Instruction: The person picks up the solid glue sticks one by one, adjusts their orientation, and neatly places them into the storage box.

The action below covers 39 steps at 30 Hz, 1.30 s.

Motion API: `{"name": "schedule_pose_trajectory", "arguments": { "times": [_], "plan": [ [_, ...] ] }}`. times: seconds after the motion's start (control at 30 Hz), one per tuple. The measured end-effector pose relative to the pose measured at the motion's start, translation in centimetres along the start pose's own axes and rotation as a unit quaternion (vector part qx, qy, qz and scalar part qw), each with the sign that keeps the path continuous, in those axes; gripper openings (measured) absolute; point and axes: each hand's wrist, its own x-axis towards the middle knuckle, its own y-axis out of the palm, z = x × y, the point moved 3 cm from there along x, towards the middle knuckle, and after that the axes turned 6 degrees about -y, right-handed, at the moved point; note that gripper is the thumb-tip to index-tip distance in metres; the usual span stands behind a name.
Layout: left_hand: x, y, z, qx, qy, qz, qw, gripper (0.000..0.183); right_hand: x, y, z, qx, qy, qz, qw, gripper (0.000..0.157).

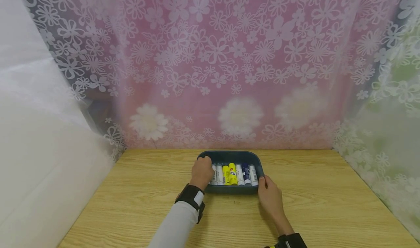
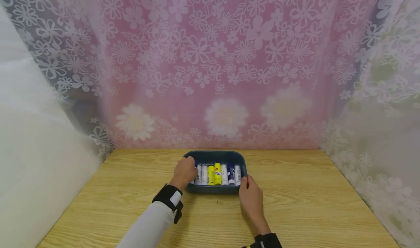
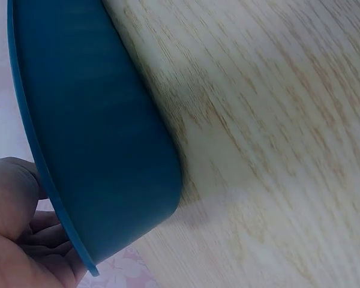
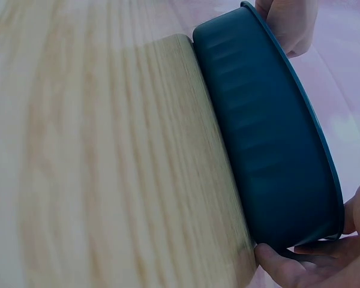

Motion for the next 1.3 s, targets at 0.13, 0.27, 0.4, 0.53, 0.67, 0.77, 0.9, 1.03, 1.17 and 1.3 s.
{"name": "schedule_pose_trajectory", "arguments": {
  "times": [0.13,0.27,0.4,0.53,0.67,0.77,0.9,1.03,1.17,1.3],
  "plan": [
    [-0.01,-0.01,-0.03,-0.003,-0.003,0.010,0.9999,0.006,-0.04,-0.02,0.06,0.001,0.001,0.002,1.000,0.045],
    [-0.07,0.00,-0.08,0.005,-0.007,0.017,0.9998,0.012,-0.04,-0.04,0.04,0.001,0.001,0.001,1.000,0.044],
    [-0.11,0.07,-0.14,0.018,-0.008,0.018,0.9996,0.015,0.05,-0.04,0.09,0.001,-0.002,0.003,1.000,0.045],
    [-0.17,0.29,-0.05,0.024,-0.002,0.018,0.9996,0.013,-0.06,-0.03,0.08,-0.001,-0.001,0.001,1.000,0.044],
    [-0.17,0.47,0.07,0.022,0.004,0.015,0.9996,0.010,-0.15,-0.04,0.06,-0.003,-0.001,-0.003,1.000,0.042],
    [-0.14,0.51,0.05,0.023,0.006,0.014,0.9996,0.009,-0.10,-0.04,0.04,-0.004,-0.002,-0.003,1.000,0.042],
    [-0.14,0.43,-0.06,0.021,0.008,0.012,0.9997,0.009,-0.02,-0.03,0.09,-0.002,-0.001,-0.001,1.000,0.043],
    [-0.19,0.36,-0.20,0.020,0.007,0.014,0.9997,0.010,-0.03,-0.09,0.11,0.002,0.001,-0.002,1.000,0.043],
    [-0.34,0.18,-0.34,0.022,0.001,0.019,0.9996,0.011,-0.10,-0.13,0.06,0.002,0.002,-0.006,1.000,0.042],
    [-0.45,0.03,-0.37,0.023,-0.007,0.029,0.9993,0.012,-0.08,-0.06,0.02,0.002,-0.001,-0.004,1.000,0.043]
  ]
}}
